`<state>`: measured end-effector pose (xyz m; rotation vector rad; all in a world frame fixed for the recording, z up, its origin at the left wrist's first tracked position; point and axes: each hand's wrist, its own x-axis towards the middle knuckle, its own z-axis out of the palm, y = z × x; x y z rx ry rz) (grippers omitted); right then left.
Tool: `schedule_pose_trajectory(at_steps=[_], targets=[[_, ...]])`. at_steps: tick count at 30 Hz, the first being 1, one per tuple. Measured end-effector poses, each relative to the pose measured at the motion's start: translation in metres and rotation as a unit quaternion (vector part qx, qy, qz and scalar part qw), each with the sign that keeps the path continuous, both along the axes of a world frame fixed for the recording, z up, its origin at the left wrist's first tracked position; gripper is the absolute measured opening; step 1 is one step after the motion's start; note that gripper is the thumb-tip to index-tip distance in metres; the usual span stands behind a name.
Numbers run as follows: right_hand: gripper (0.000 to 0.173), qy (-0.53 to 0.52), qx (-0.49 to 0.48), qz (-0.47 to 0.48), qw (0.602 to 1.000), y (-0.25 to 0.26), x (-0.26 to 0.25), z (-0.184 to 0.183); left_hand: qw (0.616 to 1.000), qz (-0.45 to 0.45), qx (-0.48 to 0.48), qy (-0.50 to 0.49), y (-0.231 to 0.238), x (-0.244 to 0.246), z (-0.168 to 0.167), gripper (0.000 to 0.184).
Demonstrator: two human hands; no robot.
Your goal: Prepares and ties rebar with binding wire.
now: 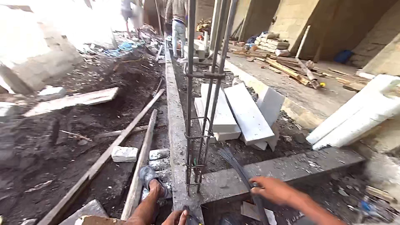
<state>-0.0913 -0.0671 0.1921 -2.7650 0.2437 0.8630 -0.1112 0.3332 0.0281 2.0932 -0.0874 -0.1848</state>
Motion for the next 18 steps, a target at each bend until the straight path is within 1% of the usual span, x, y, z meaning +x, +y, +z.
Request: schedule_pose_trajectory(at_steps=[2,4,5,7,9,10,11,12,14,15,16,17,18], targets=[[0.053,-0.023,0.039,-0.04,0.998,-0.052,0.01,0.009,0.986,0.074,-0.021,-0.148,-0.005,0.019,0.038,0.035],[0.051,-0.041,0.082,-0.094,0.991,-0.088,0.009,0.004,0.96,0.116,-0.035,-0.252,-0.014,0.048,0.087,0.035],[0.05,-0.049,0.101,-0.118,0.987,-0.097,0.004,-0.004,0.948,0.123,-0.04,-0.291,-0.02,0.063,0.115,0.036],[0.047,-0.066,0.144,-0.163,0.974,-0.098,-0.012,-0.025,0.932,0.101,-0.033,-0.346,-0.031,0.09,0.163,0.039],[0.046,-0.06,0.188,-0.175,0.965,-0.09,-0.03,-0.056,0.927,0.075,0.023,-0.366,-0.041,0.109,0.193,0.044],[0.046,-0.055,0.203,-0.164,0.964,-0.086,-0.039,-0.077,0.92,0.077,0.067,-0.378,-0.046,0.113,0.202,0.045],[0.045,-0.062,0.21,-0.149,0.964,-0.086,-0.048,-0.107,0.91,0.09,0.11,-0.389,-0.052,0.116,0.208,0.046],[0.044,-0.084,0.206,-0.125,0.967,-0.095,-0.057,-0.152,0.897,0.106,0.15,-0.401,-0.057,0.117,0.212,0.048],[0.044,-0.133,0.185,-0.085,0.97,-0.117,-0.071,-0.253,0.881,0.127,0.205,-0.408,-0.064,0.114,0.217,0.052],[0.042,-0.106,0.17,-0.113,0.973,-0.112,-0.078,-0.271,0.877,0.13,0.221,-0.406,-0.066,0.113,0.217,0.053],[0.04,-0.082,0.158,-0.145,0.973,-0.103,-0.083,-0.271,0.877,0.131,0.23,-0.4,-0.067,0.111,0.217,0.053],[0.034,-0.096,0.149,-0.162,0.971,-0.092,-0.087,-0.258,0.878,0.133,0.235,-0.396,-0.068,0.11,0.218,0.053],[0.029,-0.132,0.137,-0.171,0.967,-0.082,-0.092,-0.24,0.879,0.135,0.239,-0.39,-0.069,0.11,0.22,0.054]])
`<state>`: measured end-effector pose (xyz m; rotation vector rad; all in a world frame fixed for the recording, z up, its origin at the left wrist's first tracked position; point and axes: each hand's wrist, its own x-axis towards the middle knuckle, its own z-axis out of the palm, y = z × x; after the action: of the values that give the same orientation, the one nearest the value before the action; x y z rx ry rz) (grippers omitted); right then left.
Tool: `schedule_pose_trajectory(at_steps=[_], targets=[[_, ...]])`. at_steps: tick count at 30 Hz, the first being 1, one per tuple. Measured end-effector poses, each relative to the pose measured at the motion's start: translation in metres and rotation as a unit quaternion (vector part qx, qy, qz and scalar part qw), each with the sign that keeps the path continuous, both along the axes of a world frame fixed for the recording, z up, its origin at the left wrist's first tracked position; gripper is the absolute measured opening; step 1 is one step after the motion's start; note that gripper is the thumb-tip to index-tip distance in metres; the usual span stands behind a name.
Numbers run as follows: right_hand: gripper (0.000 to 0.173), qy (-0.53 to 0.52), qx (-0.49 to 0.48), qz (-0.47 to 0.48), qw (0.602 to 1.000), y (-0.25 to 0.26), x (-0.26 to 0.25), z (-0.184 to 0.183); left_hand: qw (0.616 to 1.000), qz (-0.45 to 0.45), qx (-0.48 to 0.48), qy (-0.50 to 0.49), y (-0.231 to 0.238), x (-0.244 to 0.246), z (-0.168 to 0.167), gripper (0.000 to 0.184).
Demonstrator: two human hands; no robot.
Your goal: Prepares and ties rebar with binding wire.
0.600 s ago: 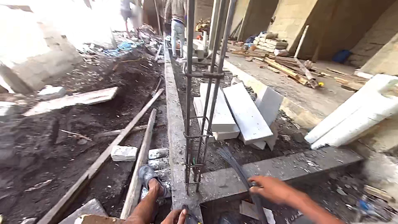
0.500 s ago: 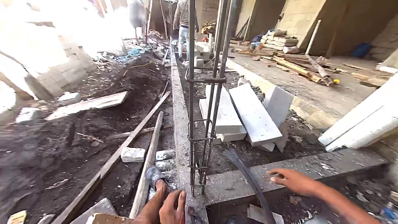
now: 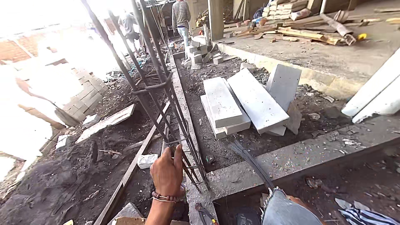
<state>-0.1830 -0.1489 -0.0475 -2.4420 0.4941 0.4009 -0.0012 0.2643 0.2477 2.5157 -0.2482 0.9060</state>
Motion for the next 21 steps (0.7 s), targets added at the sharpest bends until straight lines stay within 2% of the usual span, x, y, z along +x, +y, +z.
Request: schedule_pose_trajectory(at_steps=[2,3,5,7,10,11,13,15,17,19,21], targets=[[0.032,0.013,-0.024,-0.048,0.998,0.015,0.003,0.048,1.0,0.003,-0.001,0.014,-0.001,-0.002,0.002,0.055],[0.037,0.005,-0.034,-0.071,0.997,0.016,0.007,0.057,1.0,0.002,-0.002,0.02,-0.001,-0.001,0.002,0.056],[0.043,-0.015,-0.049,-0.107,0.993,0.012,0.014,0.057,0.999,-0.003,-0.004,0.046,0.001,0.0,0.004,0.055],[0.047,0.021,-0.057,-0.115,0.992,0.007,0.021,0.053,0.998,0.006,-0.015,0.057,0.001,0.0,0.007,0.053],[0.043,0.075,-0.046,-0.098,0.991,0.005,0.029,0.051,0.998,0.014,-0.057,-0.01,-0.007,-0.025,0.002,0.055],[0.042,0.085,-0.041,-0.096,0.991,0.005,0.03,0.052,0.996,-0.008,-0.08,-0.05,-0.012,-0.038,-0.008,0.054],[0.04,0.094,-0.038,-0.104,0.989,0.004,0.029,0.05,0.985,-0.099,-0.101,-0.099,-0.032,-0.069,-0.045,0.035],[0.038,0.099,-0.039,-0.115,0.988,0.005,0.027,0.058,0.973,-0.215,-0.076,0.014,-0.067,-0.097,-0.092,0.024],[0.039,0.104,-0.067,-0.108,0.987,0.012,0.025,0.07,0.938,-0.312,-0.012,0.15,-0.106,-0.097,-0.149,0.022],[0.039,0.118,-0.101,-0.083,0.984,0.019,0.027,0.074,0.894,-0.366,0.056,0.251,-0.139,-0.081,-0.197,0.026],[0.037,0.141,-0.119,-0.069,0.98,0.027,0.028,0.084,0.852,-0.392,0.115,0.329,-0.172,-0.065,-0.217,0.034]])
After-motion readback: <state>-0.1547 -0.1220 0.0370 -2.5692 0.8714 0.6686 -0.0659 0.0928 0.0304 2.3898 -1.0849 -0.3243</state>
